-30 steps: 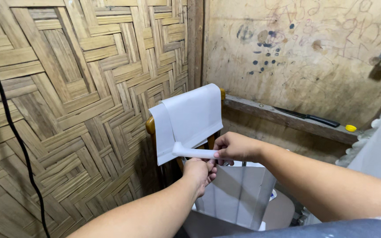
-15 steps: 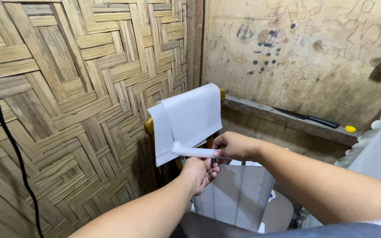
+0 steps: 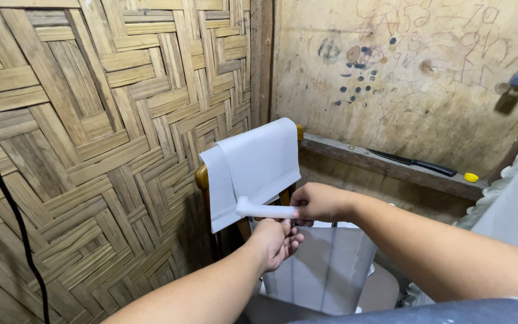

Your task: The person assembles a white plastic drying rack by inserting metal rods into sleeves and attaching a plastic crossbar. They repeatedly adjust the crossbar and rods to secure the frame.

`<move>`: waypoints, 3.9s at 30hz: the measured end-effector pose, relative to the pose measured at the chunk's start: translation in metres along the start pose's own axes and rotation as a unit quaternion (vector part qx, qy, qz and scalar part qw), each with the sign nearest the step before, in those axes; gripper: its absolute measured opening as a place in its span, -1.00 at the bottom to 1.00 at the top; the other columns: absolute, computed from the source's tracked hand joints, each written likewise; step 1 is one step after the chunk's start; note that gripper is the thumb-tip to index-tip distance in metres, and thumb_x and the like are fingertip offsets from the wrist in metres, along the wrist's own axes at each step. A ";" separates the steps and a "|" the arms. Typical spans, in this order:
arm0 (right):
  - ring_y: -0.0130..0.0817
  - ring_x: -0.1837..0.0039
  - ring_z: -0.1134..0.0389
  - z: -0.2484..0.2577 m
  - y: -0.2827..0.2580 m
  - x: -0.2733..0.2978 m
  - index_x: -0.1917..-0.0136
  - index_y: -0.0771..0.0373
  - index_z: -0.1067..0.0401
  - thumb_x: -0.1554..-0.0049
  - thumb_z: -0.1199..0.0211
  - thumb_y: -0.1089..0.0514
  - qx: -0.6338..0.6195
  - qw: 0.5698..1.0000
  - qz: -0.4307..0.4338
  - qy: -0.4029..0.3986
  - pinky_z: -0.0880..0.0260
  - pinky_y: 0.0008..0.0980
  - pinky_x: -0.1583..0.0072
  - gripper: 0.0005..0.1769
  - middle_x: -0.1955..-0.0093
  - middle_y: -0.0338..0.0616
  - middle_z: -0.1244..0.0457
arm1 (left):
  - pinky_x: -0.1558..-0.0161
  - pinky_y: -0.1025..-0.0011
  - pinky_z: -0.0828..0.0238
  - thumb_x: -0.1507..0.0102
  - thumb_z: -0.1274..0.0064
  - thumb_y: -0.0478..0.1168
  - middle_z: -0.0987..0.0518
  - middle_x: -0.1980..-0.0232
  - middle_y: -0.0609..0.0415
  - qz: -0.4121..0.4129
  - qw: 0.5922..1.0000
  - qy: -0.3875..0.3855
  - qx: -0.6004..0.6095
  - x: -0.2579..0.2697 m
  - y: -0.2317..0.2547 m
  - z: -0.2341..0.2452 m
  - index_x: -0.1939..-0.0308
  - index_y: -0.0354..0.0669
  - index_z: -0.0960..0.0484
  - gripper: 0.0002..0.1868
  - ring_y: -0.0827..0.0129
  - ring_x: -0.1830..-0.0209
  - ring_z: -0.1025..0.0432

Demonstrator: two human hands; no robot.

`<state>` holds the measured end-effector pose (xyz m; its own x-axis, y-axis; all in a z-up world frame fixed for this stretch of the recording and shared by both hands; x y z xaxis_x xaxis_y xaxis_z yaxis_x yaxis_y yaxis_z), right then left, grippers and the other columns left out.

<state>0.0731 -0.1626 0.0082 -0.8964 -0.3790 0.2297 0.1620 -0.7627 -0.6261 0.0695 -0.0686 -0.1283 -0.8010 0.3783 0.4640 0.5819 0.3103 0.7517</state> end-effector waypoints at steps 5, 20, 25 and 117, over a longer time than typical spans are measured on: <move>-0.46 0.16 -0.42 0.003 0.001 0.002 0.07 0.37 -0.57 -0.12 -0.25 0.25 -0.024 0.999 0.020 -0.041 -0.45 -0.42 0.06 -0.84 0.22 -0.18 -0.42 | 0.54 0.61 -0.23 -0.48 0.23 -0.07 -0.42 0.38 0.26 0.016 0.997 -0.052 -0.046 -0.003 -0.003 -0.007 0.06 0.00 -0.46 -0.81 0.57 0.51 -0.31; -0.33 0.13 -0.37 0.014 0.005 0.008 -0.01 0.27 -0.56 0.00 -0.40 0.16 0.085 0.995 0.006 0.044 -0.37 -0.29 0.05 -0.71 0.20 -0.07 -0.39 | 0.56 0.64 -0.13 -0.48 0.23 -0.08 -0.42 0.35 0.23 0.017 0.998 -0.051 -0.034 0.013 0.005 -0.025 0.11 0.09 -0.49 -0.82 0.60 0.55 -0.21; -0.23 0.09 -0.43 0.011 0.000 0.008 0.02 0.27 -0.52 0.03 -0.39 0.17 0.125 0.987 0.050 0.086 -0.41 -0.26 0.01 -0.71 0.16 -0.03 -0.42 | 0.54 0.63 -0.11 -0.44 0.15 -0.15 -0.44 0.32 0.23 0.020 0.996 -0.059 0.065 0.007 0.004 -0.018 0.11 0.07 -0.48 -0.91 0.60 0.53 -0.23; 0.05 -0.09 -0.41 -0.017 -0.016 0.019 -0.06 0.22 -0.57 0.02 -0.33 0.22 0.213 0.962 0.114 0.124 -0.39 -0.12 -0.13 -0.67 -0.02 0.02 -0.41 | -0.38 -0.50 0.63 -0.34 0.21 0.03 0.33 -0.65 -0.01 -0.174 0.624 0.230 -0.726 0.029 0.134 0.017 -0.60 0.20 0.35 -0.14 0.03 -0.64 0.45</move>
<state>0.0470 -0.1487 0.0101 -0.8794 -0.4664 -0.0952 0.4741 -0.8396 -0.2653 0.1263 -0.0015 -0.0223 -0.9934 0.1141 -0.0112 -0.1117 -0.9405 0.3210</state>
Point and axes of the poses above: each hand's wrist, its own x-axis away from the middle knuckle, its own z-axis out of the back of the hand, y = z × x, the point moved 8 cm from there along -x, towards the middle knuckle
